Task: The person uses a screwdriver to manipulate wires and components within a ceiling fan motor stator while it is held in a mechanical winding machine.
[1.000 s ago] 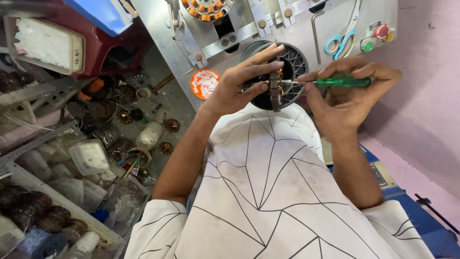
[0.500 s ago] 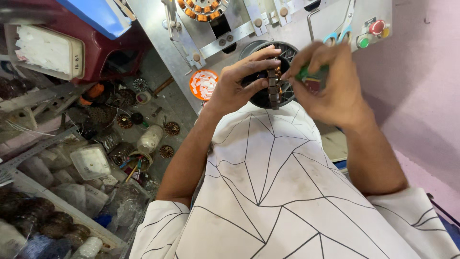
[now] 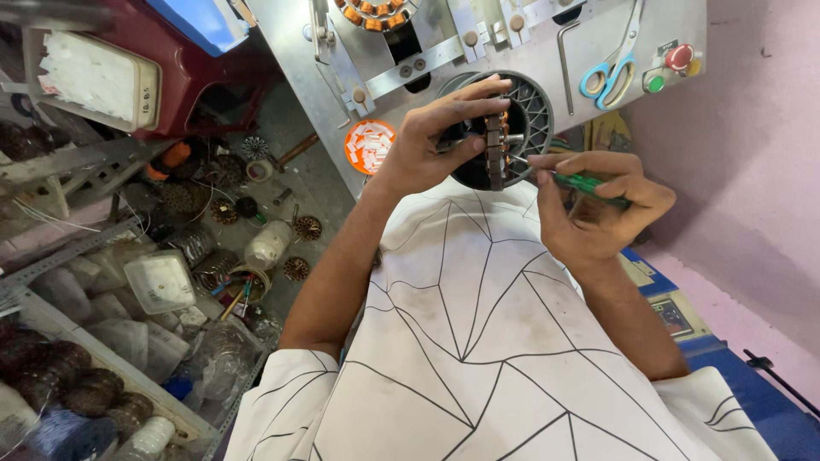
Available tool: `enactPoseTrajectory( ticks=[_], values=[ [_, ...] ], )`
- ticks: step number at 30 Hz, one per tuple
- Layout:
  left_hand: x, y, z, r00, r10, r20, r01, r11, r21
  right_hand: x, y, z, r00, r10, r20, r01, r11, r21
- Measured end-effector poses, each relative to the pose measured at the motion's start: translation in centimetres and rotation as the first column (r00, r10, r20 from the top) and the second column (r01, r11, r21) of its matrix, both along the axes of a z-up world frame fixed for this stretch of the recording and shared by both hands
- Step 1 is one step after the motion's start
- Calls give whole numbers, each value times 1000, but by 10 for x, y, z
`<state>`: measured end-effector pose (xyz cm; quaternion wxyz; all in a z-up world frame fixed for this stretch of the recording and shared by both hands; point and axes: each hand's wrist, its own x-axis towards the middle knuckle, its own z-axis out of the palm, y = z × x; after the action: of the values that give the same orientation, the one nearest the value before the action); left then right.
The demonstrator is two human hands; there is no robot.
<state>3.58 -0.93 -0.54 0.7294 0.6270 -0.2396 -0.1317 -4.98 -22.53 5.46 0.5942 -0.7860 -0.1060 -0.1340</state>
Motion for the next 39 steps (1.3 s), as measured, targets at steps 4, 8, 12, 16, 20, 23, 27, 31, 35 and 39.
enactPoseTrajectory(
  ticks=[4, 8, 12, 16, 20, 23, 27, 31, 35, 39],
  values=[
    [1, 1, -3, 999, -42, -8, 42, 998, -42, 6, 6, -2, 969, 51, 240, -2, 980, -201],
    [-2, -2, -6, 998, -39, -42, 37, 998, -50, 13, 12, 10, 989, 51, 136, -22, 979, -202],
    [-2, -4, -2, 999, -29, -31, 29, 1000, -5, 30, 6, 27, 986, 42, -164, -67, 986, -154],
    [-10, -1, 8, 994, 86, 65, -91, 992, 84, 33, -5, 44, 984, 104, -145, -139, 955, -260],
    [-41, 22, -2, 886, 443, 135, -463, 859, 219, 5, -22, 49, 993, -116, -25, 118, 981, 151],
    [-58, 57, -38, 806, 585, 90, -535, 654, 535, -4, -47, 34, 966, -186, -179, 220, 956, 195],
    [-83, 99, -88, 834, 532, 147, -457, 517, 724, -12, -51, 7, 938, -116, -326, 204, 946, 252],
    [-94, 98, -115, 823, 541, 176, -482, 499, 721, -26, -48, 2, 940, -74, -332, 160, 958, 239],
    [-91, 87, -115, 788, 589, 179, -510, 459, 728, -27, -45, 10, 948, -30, -317, 108, 967, 232],
    [-84, 80, -115, 756, 613, 229, -533, 374, 759, -20, -41, 23, 943, -55, -328, 133, 967, 218]
  ],
)
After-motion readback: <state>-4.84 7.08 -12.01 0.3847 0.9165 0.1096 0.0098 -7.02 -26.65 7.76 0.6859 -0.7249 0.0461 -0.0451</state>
